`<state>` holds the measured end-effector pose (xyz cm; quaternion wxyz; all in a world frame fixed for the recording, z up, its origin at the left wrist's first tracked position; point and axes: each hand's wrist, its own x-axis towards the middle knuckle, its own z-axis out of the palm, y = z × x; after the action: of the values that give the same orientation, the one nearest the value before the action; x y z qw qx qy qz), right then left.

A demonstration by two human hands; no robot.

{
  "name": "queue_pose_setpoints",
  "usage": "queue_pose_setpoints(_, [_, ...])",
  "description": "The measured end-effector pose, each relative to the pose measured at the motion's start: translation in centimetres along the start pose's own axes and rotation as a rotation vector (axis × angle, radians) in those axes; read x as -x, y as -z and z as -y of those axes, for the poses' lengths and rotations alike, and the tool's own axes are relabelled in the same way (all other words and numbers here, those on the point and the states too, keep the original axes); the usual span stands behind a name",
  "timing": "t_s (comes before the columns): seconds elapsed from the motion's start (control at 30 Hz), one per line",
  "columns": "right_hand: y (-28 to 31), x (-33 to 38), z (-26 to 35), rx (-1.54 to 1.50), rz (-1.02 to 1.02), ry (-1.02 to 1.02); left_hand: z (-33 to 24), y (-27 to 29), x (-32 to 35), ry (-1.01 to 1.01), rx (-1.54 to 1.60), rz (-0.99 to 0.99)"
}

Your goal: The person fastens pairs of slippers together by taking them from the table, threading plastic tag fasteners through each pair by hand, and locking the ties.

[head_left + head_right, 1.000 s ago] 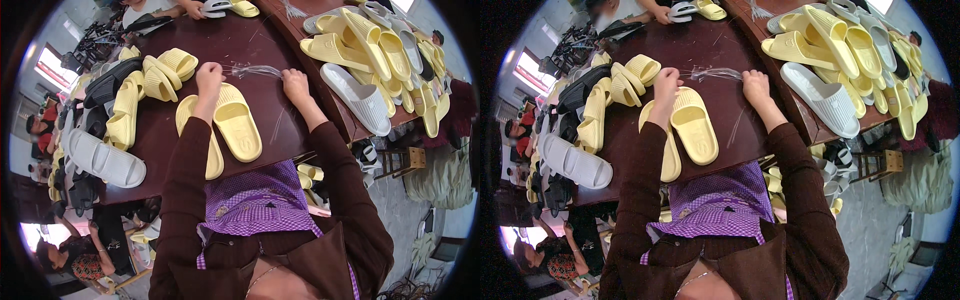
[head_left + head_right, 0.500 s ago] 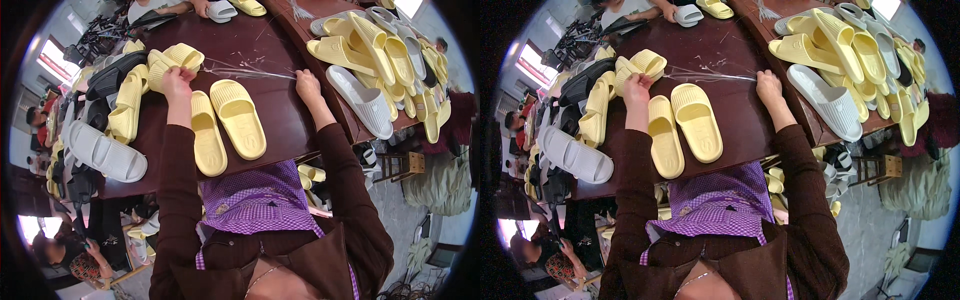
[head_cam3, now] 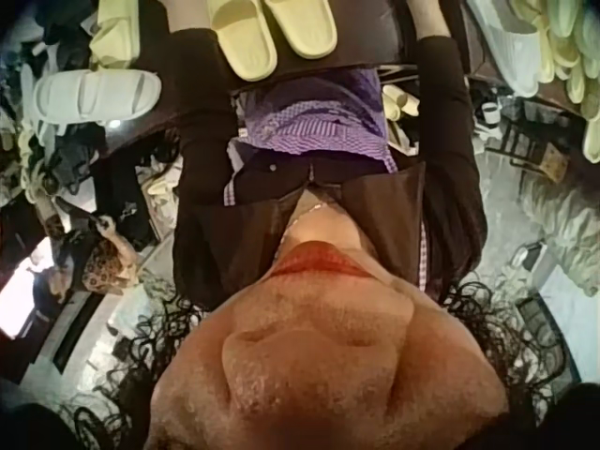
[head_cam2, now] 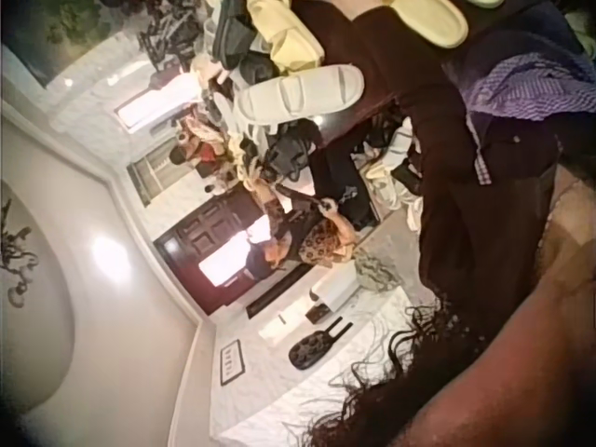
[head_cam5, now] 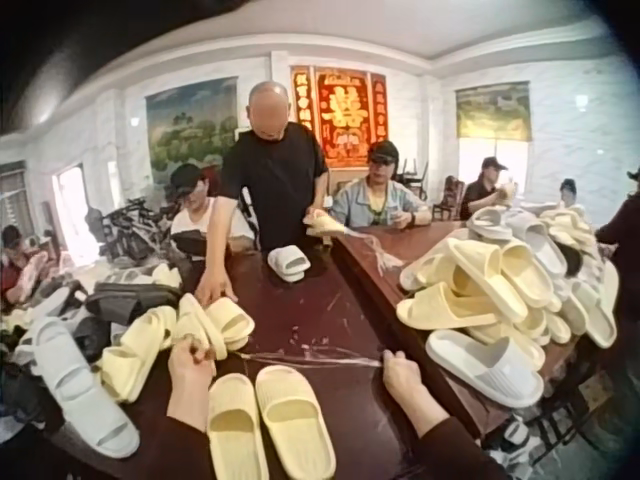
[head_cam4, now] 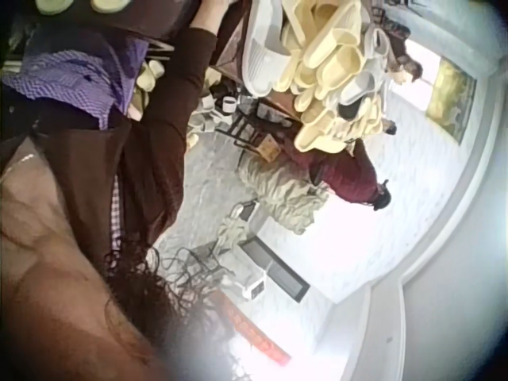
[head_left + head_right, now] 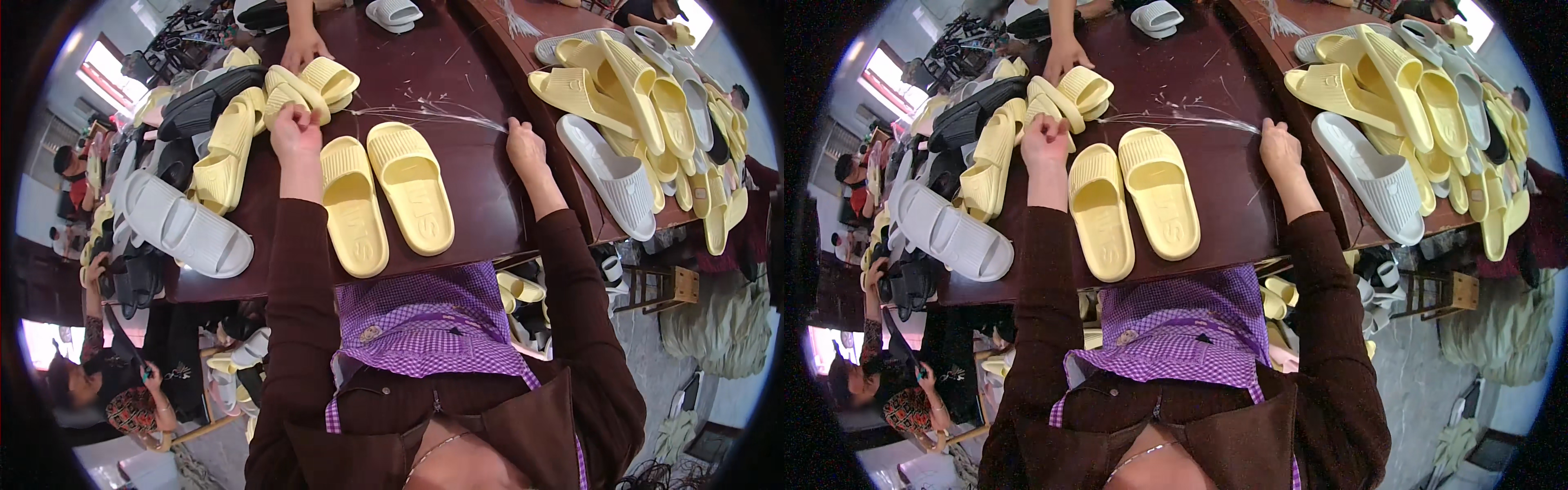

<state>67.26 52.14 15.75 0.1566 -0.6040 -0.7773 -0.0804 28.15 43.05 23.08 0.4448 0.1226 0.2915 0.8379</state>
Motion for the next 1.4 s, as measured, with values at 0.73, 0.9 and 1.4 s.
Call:
queue_pose_setpoints(0.73, [0.9,1.4,0.0,-0.031,0.039,0.054,-0.3,-1.0,-2.3,0.039,0.324,0.195])
queue_pose_setpoints(0.9, [1.1,1.4,0.0,-0.053,0.067,0.005,-4.8,1.4,-2.3,-0.005,0.436,0.283])
queue_pose_setpoints(1.4, [6.2,3.9,3.5,-0.337,0.215,0.180,0.3,-0.3,12.8,0.518,-0.221,0.264])
